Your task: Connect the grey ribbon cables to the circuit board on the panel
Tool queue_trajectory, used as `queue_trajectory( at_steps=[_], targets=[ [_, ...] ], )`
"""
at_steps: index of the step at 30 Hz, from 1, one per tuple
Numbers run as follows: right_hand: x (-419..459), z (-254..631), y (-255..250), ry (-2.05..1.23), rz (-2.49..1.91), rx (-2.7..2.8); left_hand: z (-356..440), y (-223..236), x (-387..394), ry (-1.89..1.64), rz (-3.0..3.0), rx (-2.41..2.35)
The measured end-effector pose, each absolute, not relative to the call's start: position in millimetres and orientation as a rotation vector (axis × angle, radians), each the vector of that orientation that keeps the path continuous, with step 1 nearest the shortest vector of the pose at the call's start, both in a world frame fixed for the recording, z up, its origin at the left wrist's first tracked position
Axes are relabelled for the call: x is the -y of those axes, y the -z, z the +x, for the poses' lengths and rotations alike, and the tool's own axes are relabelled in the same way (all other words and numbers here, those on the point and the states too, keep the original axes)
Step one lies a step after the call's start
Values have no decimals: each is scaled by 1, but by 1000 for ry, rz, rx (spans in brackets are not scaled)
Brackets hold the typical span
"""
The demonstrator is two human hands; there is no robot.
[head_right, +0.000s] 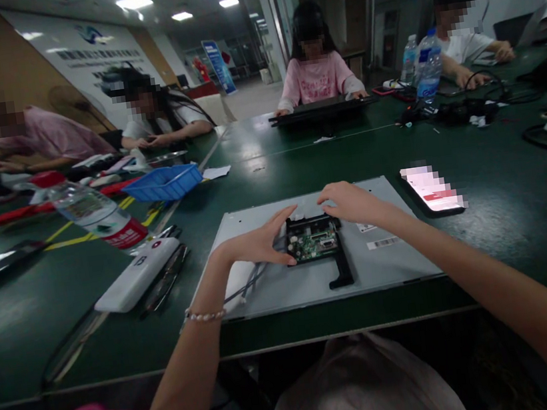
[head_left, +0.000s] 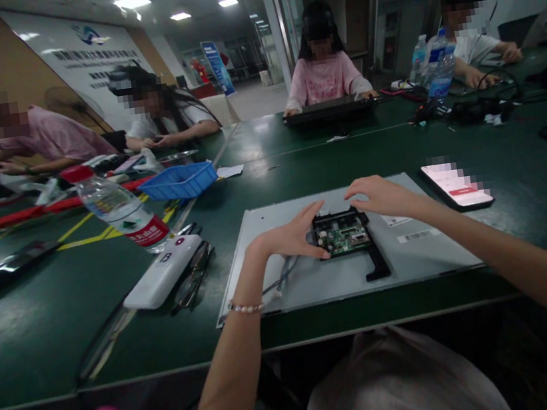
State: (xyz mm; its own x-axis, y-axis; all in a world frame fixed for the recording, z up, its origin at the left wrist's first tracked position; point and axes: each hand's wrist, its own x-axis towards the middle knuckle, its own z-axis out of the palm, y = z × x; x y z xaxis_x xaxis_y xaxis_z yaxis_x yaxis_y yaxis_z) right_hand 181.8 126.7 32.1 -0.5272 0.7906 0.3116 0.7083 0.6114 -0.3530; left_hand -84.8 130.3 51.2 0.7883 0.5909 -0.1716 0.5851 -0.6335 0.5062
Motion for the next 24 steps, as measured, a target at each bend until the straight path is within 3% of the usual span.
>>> queue_trajectory(
  at_steps=[8, 24],
  targets=[
    [-102, 266, -14, -526, -1556, 2163, -76, -54, -127, -61, 2506, -819],
    [-97, 251, -10, -746, -1573, 2054, -61, -59, -116, -244, 2701, -850]
  ],
)
